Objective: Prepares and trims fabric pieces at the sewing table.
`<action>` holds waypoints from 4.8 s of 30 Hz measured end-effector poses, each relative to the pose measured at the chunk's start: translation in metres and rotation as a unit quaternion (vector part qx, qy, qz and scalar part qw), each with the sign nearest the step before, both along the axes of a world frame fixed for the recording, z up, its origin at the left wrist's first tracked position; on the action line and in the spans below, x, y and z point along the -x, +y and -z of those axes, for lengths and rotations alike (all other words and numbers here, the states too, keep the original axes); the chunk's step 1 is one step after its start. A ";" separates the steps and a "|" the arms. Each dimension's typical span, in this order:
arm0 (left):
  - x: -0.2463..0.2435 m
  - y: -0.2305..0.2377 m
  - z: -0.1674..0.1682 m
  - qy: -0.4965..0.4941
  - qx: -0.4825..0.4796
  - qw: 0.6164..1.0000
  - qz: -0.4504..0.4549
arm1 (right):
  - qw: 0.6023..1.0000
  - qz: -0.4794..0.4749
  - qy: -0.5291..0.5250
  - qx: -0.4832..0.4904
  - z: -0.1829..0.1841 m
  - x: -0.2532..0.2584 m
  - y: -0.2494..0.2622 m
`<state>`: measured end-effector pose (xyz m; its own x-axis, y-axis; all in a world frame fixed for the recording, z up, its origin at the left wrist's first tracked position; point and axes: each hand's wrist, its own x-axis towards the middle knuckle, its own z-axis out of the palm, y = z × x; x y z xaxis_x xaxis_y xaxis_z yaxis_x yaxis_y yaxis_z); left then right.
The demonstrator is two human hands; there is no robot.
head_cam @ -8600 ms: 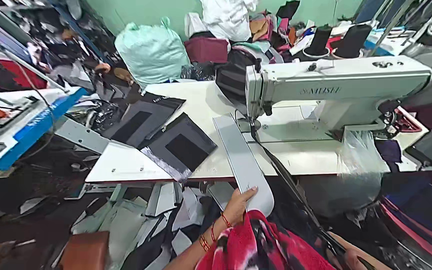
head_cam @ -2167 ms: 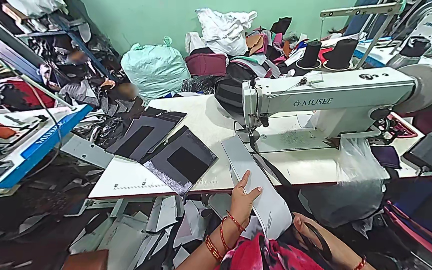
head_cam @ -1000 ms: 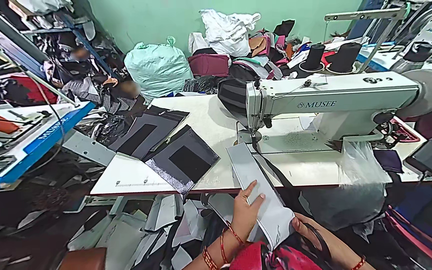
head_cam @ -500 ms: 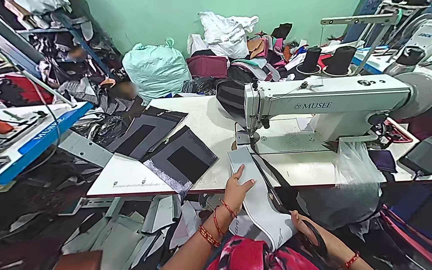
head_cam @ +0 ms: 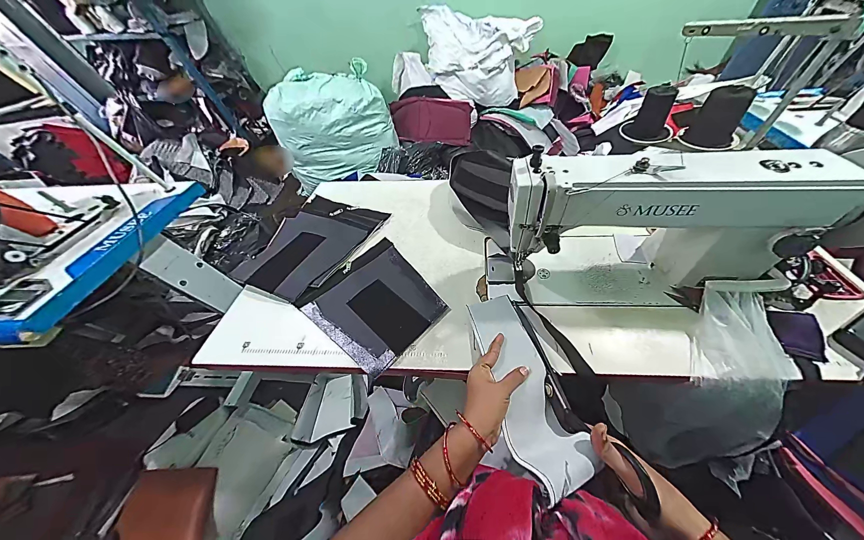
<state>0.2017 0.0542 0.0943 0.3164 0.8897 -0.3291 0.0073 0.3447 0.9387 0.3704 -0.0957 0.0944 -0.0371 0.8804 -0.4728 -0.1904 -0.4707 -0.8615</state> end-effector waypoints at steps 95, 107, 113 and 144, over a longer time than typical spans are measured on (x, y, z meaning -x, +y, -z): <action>0.143 0.066 0.008 0.139 -0.106 0.925 0.337 | 0.951 -0.293 -0.086 0.050 -0.030 -0.103 -0.029; 0.144 0.066 0.015 0.105 -0.104 0.932 0.331 | 0.950 -0.305 -0.025 0.061 -0.009 -0.102 0.003; 0.145 0.067 0.017 0.093 -0.106 0.932 0.334 | 0.947 -0.311 -0.046 0.070 -0.014 -0.098 0.016; 0.176 0.040 -0.032 0.141 -0.370 0.911 0.115 | 0.869 -0.047 -0.490 0.049 -0.052 -0.129 0.034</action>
